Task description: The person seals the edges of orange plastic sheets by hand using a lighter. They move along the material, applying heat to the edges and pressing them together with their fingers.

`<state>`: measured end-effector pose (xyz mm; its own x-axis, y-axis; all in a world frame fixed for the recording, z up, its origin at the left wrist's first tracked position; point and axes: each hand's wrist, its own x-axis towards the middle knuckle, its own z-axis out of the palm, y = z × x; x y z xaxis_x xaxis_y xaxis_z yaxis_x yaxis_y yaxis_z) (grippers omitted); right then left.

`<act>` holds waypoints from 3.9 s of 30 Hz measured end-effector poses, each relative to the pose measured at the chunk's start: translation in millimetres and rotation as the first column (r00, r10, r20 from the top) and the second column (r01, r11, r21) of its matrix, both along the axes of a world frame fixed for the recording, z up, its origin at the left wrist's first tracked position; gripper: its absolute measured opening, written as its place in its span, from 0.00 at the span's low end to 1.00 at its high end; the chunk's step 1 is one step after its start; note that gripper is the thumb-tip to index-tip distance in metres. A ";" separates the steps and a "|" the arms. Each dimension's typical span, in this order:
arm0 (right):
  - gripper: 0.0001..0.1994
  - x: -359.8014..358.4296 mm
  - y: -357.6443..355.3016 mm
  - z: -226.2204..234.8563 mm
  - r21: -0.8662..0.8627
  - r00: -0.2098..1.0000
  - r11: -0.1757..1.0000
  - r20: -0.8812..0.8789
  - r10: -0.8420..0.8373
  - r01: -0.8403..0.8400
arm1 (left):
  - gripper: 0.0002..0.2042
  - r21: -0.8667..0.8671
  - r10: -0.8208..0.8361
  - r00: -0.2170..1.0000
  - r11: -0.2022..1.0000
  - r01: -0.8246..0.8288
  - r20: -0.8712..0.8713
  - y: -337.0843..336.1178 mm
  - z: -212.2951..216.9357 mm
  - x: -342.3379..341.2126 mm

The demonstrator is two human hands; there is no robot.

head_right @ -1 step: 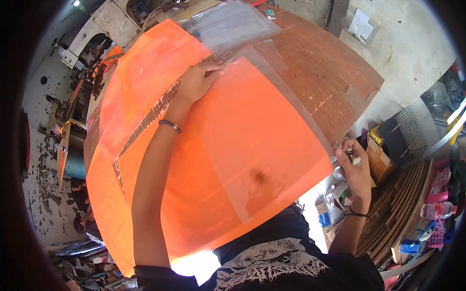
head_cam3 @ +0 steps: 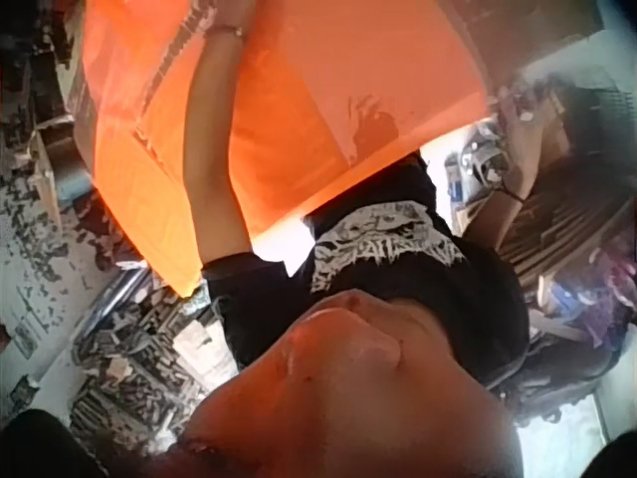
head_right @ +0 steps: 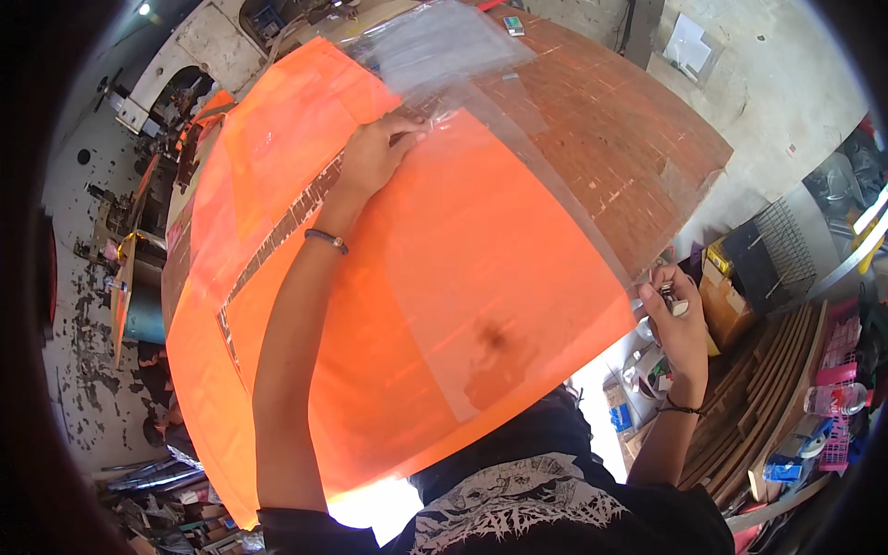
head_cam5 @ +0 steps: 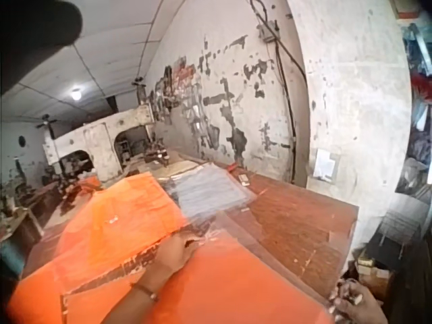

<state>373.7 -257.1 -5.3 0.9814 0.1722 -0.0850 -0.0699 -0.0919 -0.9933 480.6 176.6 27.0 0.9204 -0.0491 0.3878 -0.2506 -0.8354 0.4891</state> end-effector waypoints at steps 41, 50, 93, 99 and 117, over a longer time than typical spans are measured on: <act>0.09 0.8 10.6 -13.0 0.059 0.994 0.997 0.104 0.040 -0.046 | 0.06 0.428 0.370 0.892 0.872 -0.237 -0.261 -0.3 135.5 -386.9; 0.08 -0.2 12.6 -9.5 -0.043 0.979 0.999 0.205 -0.005 0.014 | 0.45 0.368 0.340 0.673 0.924 -0.108 -0.657 -37.7 49.3 -407.7; 0.13 -26.3 19.2 12.3 0.036 0.985 0.996 -0.153 -0.073 0.079 | 0.36 0.290 0.005 0.963 0.954 0.076 -0.269 -53.5 30.4 -127.6; 0.14 -25.2 34.9 19.0 0.065 0.978 0.997 0.200 -0.061 0.049 | 0.38 0.213 0.128 0.990 0.971 -0.112 -0.066 -22.9 12.7 -15.8; 0.14 -19.8 21.8 7.1 0.153 0.901 0.982 0.433 0.035 -0.112 | 0.22 -0.678 -0.405 0.897 0.711 0.188 -0.176 -17.6 12.6 38.4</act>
<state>353.9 -235.3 1.8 0.9004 0.2193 0.3758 0.3643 0.0924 -0.9267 519.0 159.0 39.6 0.9715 -0.1850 0.1480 -0.1863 -0.2108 0.9596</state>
